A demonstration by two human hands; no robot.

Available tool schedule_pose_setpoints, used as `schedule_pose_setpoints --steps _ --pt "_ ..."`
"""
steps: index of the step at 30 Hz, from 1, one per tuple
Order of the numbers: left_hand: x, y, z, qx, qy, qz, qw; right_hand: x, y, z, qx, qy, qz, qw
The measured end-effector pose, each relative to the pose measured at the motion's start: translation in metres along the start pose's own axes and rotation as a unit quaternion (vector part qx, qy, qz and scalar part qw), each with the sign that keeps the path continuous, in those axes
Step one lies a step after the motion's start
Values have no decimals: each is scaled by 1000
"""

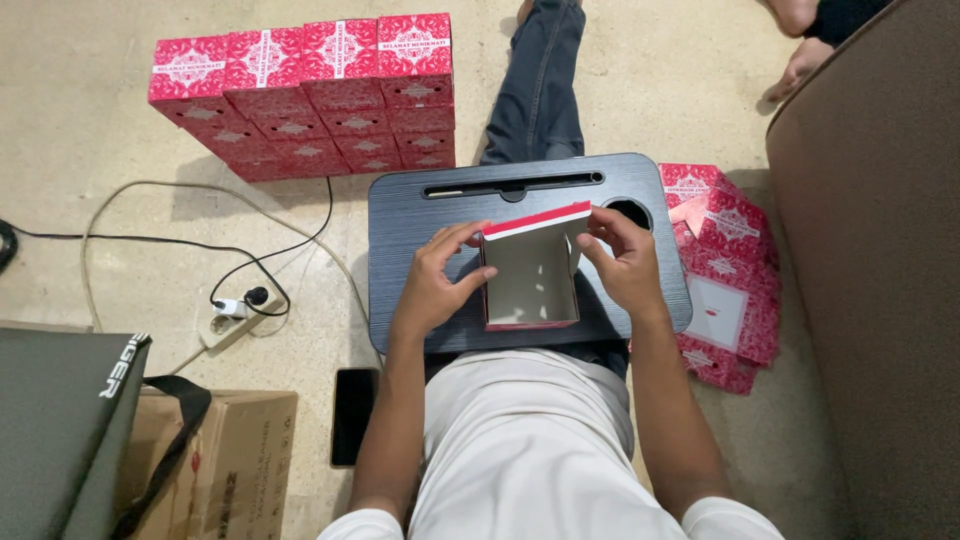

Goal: The person assembles small red and white patterned boxes by folding flat cardboard pieces on a grey tray. They fold the sides and tabs to form the box structure and then place the completed box on a stack of similar boxes.

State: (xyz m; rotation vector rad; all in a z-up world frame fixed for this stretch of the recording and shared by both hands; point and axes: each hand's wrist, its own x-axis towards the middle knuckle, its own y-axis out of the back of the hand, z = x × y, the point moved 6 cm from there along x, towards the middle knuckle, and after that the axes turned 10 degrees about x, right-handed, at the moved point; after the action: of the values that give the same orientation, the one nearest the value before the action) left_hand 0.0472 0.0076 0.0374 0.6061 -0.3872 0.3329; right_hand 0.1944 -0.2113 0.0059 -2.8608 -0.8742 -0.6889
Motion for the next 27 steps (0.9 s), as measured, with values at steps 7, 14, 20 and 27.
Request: schedule_pose_setpoints --steps 7,14,20,27 --pt "0 -1 -1 -3 -5 -2 1000 -5 -2 0 12 3 0 1000" --pt "-2 -2 -5 0 -3 -5 1000 -9 -9 -5 37 29 2 999" --pt "-4 -4 -6 -9 -1 -10 1000 -7 -4 0 26 23 -1 999" --pt "-3 -3 -6 -8 -5 -11 1000 -8 -3 1 18 13 -4 1000"
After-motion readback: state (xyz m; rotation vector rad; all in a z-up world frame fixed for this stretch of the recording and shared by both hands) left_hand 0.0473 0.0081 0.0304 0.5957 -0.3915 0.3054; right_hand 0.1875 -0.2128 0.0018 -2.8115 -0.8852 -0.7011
